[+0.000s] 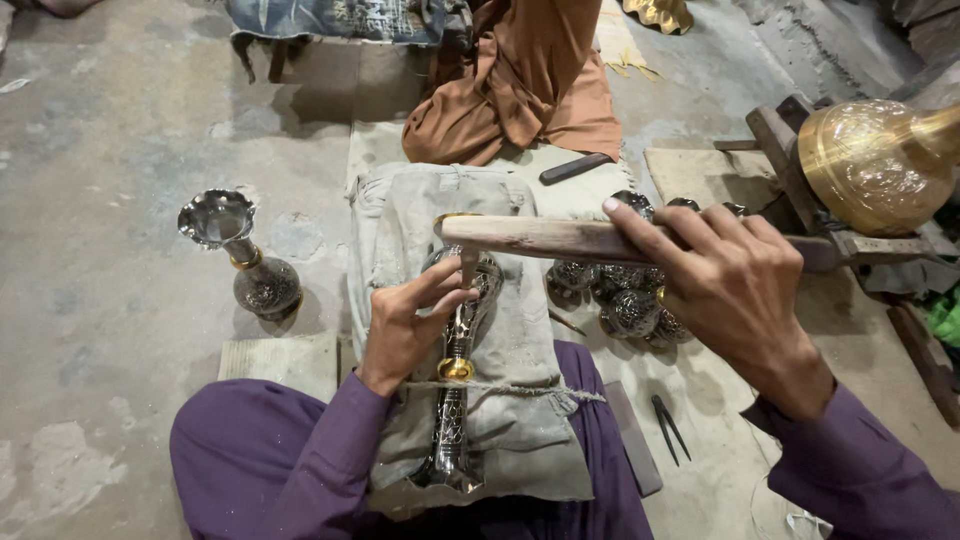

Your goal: The person sits on the floor holding a small chisel against an ornate silver vase resting on a cloth pad on their lap, and strikes the chisel with a wooden mallet to engrave decorative patterns into the metal, repositioning the chisel repeatedly around the vase surface.

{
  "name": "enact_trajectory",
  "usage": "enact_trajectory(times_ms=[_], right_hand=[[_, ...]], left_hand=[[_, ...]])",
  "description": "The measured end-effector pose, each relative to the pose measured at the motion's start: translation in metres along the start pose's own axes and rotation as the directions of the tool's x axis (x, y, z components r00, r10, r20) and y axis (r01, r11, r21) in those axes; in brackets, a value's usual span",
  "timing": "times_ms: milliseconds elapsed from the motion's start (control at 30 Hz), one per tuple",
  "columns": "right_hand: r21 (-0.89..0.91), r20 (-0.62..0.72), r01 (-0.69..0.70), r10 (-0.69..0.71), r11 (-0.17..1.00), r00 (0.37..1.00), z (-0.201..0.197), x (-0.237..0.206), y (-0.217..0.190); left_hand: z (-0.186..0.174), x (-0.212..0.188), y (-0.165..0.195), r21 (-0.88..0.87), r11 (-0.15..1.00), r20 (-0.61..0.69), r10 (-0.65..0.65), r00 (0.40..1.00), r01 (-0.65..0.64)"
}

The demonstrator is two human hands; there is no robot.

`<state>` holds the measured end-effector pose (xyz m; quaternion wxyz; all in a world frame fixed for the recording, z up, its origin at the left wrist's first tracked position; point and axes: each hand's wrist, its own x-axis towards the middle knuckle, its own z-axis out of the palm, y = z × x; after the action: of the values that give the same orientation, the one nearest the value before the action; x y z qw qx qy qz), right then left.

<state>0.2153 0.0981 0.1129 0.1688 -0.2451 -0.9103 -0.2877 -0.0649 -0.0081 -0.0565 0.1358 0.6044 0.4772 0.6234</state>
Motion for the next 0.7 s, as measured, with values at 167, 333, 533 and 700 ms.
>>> enact_trajectory(times_ms=[167, 333, 533, 700], right_hand=[[0.516, -0.071, -0.096, 0.154, 0.851, 0.986, -0.005, 0.004, 0.003], [0.313, -0.064, -0.043, 0.067, 0.949, 0.996, -0.007, 0.007, -0.001], [0.014, 0.066, -0.038, 0.037, 0.999, 0.997, -0.013, 0.007, -0.005], [0.360, -0.006, -0.084, 0.093, 0.929, 0.996, -0.008, 0.006, -0.004]], left_hand=[[-0.003, 0.001, 0.003, -0.032, 0.999, 0.005, -0.002, 1.000, 0.002], [-0.001, 0.001, 0.001, -0.024, 1.000, -0.008, -0.011, 1.000, 0.010], [-0.002, 0.001, 0.000, 0.013, 1.000, -0.002, 0.015, 1.000, -0.015], [-0.002, 0.000, 0.000, -0.010, 1.000, 0.008, -0.007, 1.000, 0.007]])
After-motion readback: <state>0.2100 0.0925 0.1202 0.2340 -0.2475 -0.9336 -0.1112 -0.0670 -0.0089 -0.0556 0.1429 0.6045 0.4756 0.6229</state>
